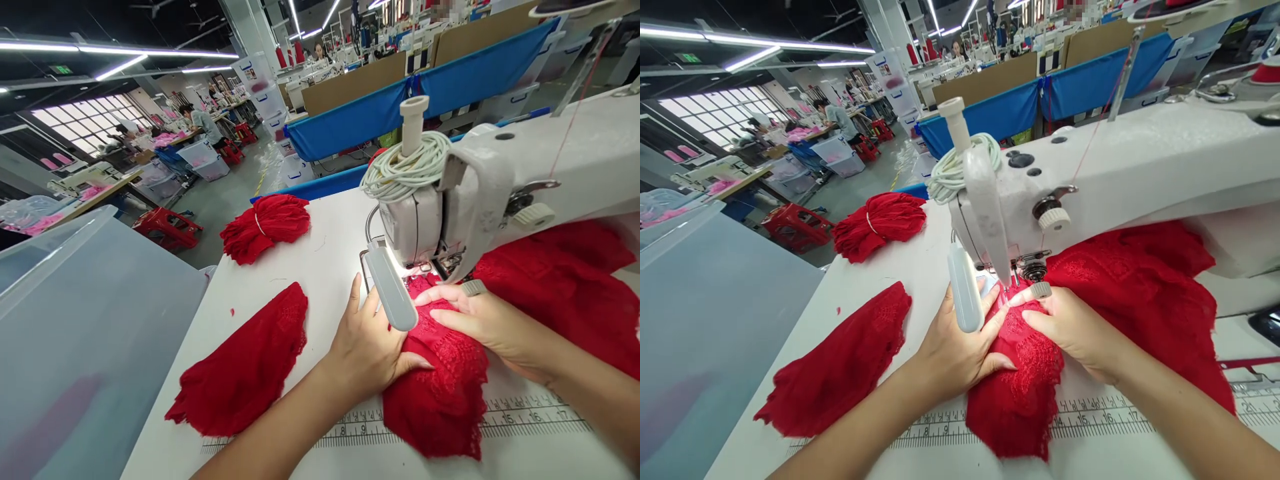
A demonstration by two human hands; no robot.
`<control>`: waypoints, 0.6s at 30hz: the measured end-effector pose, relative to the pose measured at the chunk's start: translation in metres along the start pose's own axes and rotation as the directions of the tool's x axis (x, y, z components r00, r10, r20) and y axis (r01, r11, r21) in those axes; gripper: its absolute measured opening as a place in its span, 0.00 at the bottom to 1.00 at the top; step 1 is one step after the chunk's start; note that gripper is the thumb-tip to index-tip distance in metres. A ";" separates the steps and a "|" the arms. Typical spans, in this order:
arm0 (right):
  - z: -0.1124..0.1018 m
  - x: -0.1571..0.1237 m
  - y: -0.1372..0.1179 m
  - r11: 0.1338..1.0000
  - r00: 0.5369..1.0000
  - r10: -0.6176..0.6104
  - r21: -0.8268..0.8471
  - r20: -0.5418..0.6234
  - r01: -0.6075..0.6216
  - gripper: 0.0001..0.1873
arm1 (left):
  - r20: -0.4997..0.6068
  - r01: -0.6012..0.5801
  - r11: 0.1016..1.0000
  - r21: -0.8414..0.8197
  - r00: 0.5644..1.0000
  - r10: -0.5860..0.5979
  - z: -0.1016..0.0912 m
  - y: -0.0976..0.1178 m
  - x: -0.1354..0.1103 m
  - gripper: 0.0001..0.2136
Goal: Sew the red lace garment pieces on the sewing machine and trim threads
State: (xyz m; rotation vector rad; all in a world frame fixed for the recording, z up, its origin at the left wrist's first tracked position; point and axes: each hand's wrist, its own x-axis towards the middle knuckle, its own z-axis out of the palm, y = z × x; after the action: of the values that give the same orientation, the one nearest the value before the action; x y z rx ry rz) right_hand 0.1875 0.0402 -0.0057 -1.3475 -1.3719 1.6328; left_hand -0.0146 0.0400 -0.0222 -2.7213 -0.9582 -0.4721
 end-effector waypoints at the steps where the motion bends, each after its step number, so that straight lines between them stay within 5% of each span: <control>1: -0.001 0.000 0.001 1.000 1.000 0.008 0.013 0.006 -0.008 0.14 | 0.016 -0.011 1.000 0.007 1.000 0.011 0.000 -0.001 -0.001 0.32; 9: -0.003 0.001 0.002 0.997 0.999 0.005 -0.080 -0.035 -0.008 0.19 | 0.043 -0.048 0.999 0.018 0.998 0.047 -0.001 -0.008 -0.002 0.33; 13: -0.003 0.002 0.003 0.990 0.995 -0.083 -0.117 -0.049 0.077 0.18 | -0.016 -0.038 0.999 -0.018 0.999 0.038 -0.001 -0.006 0.000 0.31; 18: 0.000 0.005 0.006 0.919 0.971 -0.214 -0.358 -0.110 0.162 0.14 | -0.029 -0.006 0.999 -0.043 1.000 0.005 -0.002 -0.003 0.000 0.30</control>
State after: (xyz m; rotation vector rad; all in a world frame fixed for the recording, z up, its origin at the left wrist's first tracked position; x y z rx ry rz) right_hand 0.1867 0.0434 -0.0133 -1.4461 -1.6975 1.1762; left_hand -0.0169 0.0418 -0.0202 -2.7465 -0.9435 -0.5363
